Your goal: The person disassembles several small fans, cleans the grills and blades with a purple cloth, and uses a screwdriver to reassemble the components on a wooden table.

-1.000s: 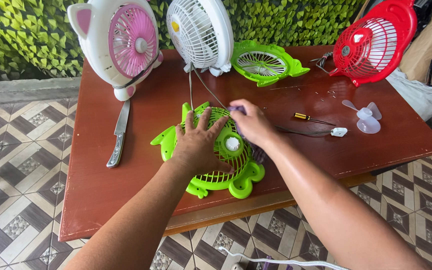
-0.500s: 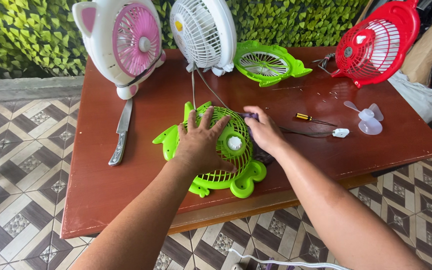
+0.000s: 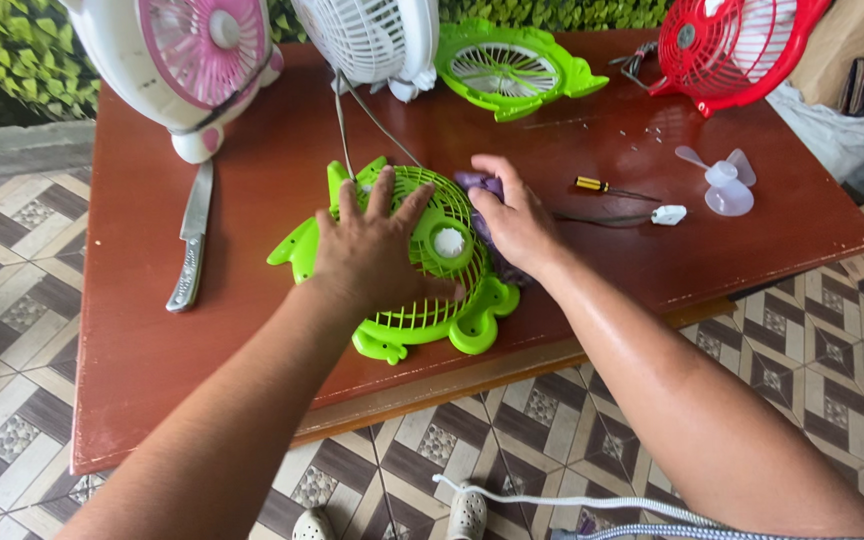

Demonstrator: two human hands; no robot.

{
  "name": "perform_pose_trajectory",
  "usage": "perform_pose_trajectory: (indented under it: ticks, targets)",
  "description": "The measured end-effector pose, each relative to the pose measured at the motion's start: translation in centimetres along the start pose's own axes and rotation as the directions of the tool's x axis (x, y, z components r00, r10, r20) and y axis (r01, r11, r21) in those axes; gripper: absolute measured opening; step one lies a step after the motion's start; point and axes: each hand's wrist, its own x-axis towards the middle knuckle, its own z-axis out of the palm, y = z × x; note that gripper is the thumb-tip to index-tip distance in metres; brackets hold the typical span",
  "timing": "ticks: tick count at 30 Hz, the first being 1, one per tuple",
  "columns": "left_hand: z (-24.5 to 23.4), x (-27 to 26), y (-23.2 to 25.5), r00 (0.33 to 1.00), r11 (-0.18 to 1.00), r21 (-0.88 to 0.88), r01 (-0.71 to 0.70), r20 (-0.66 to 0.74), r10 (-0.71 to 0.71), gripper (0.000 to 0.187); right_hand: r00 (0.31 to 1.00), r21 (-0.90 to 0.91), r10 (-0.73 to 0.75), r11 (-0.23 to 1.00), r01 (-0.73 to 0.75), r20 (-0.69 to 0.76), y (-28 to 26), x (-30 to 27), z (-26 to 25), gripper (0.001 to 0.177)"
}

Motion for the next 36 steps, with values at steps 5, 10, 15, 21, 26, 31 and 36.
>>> perform_pose_trajectory:
  ticks: [5, 10, 15, 21, 26, 31, 36]
  targets:
    - [0.5, 2.2, -0.9, 0.999, 0.999, 0.049, -0.004, -0.041, 0.006, 0.111, 0.934, 0.317, -0.357, 0.887, 0.337, 0.006, 0.4, -2.3, 1.2, 0.043]
    - [3.6, 3.9, -1.9, 0.94, 0.979, 0.004, -0.203, -0.28, 0.196, 0.096, 0.996, 0.373, -0.088, 0.925, 0.069, 0.034, 0.9, -2.8, 0.6, 0.046]
    - [4.0, 4.1, -1.8, 0.946, 0.983, -0.026, -0.18, -0.279, 0.166, 0.092, 0.984, 0.176, -0.152, 0.97, 0.166, -0.092, -0.1, -4.4, 1.4, 0.046]
    - [3.8, 3.8, -1.9, 0.941, 0.982, -0.052, -0.182, -0.299, 0.159, 0.089, 0.994, 0.446, 0.101, 0.892, -0.072, -0.042, 3.5, -3.8, 2.4, 0.035]
    - [3.8, 4.0, -1.7, 0.945, 0.985, -0.037, -0.169, -0.291, 0.152, 0.093, 0.97, 0.231, -0.224, 0.943, 0.241, -0.095, 1.4, -5.6, 2.1, 0.04]
    - [3.9, 3.8, -1.8, 0.937, 0.982, -0.047, -0.184, -0.309, 0.161, 0.088, 0.995, 0.357, -0.016, 0.933, 0.05, -0.097, 1.3, -4.7, 2.5, 0.04]
    - [4.3, 4.1, -2.0, 0.923, 0.975, -0.069, -0.21, -0.343, 0.175, 0.076, 0.996, 0.389, -0.005, 0.921, 0.039, -0.088, -1.2, -5.5, 2.2, 0.045]
